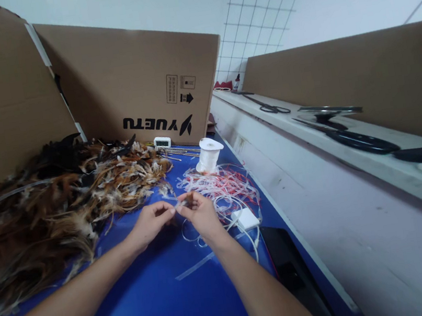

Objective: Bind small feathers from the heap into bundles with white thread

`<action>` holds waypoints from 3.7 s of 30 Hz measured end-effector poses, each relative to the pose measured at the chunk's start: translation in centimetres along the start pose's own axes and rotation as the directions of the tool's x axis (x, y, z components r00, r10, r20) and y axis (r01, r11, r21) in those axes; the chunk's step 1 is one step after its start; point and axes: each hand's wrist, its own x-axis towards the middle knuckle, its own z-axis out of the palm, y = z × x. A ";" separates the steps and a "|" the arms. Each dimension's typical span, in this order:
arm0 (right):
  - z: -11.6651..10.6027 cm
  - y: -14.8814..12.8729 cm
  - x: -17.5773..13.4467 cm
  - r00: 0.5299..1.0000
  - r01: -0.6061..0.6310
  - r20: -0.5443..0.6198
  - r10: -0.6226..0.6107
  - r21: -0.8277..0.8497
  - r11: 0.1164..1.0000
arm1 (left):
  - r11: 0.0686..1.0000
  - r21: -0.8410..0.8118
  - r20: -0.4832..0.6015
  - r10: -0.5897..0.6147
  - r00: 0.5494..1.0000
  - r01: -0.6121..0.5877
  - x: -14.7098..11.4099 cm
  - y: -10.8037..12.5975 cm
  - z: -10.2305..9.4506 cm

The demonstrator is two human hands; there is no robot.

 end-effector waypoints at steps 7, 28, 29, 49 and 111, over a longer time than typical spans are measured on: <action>-0.2 -0.2 0.2 1.000 0.007 0.000 -0.007 -0.020 1.000 | 0.998 -0.048 0.009 -0.051 0.999 0.051 0.3 -0.4 -0.4; 0.1 0.6 -1.1 0.901 0.434 0.399 -0.171 -0.807 0.400 | 0.915 -0.395 -0.160 -0.154 0.975 0.080 0.6 -0.6 -3.0; 0.1 0.5 -0.9 0.900 0.434 0.386 -0.200 -0.769 0.470 | 0.913 -0.399 -0.154 -0.160 0.975 0.086 0.5 -0.6 -2.9; 0.3 -0.7 -0.6 0.982 -0.014 0.185 0.025 -0.060 0.998 | 0.802 -0.565 -0.047 -0.263 0.964 0.191 -0.2 -0.2 -1.7; 1.5 0.0 -0.9 0.995 -0.090 0.032 0.091 -0.038 0.995 | 0.898 -0.419 -0.010 -0.150 0.989 0.132 -0.9 0.1 -0.4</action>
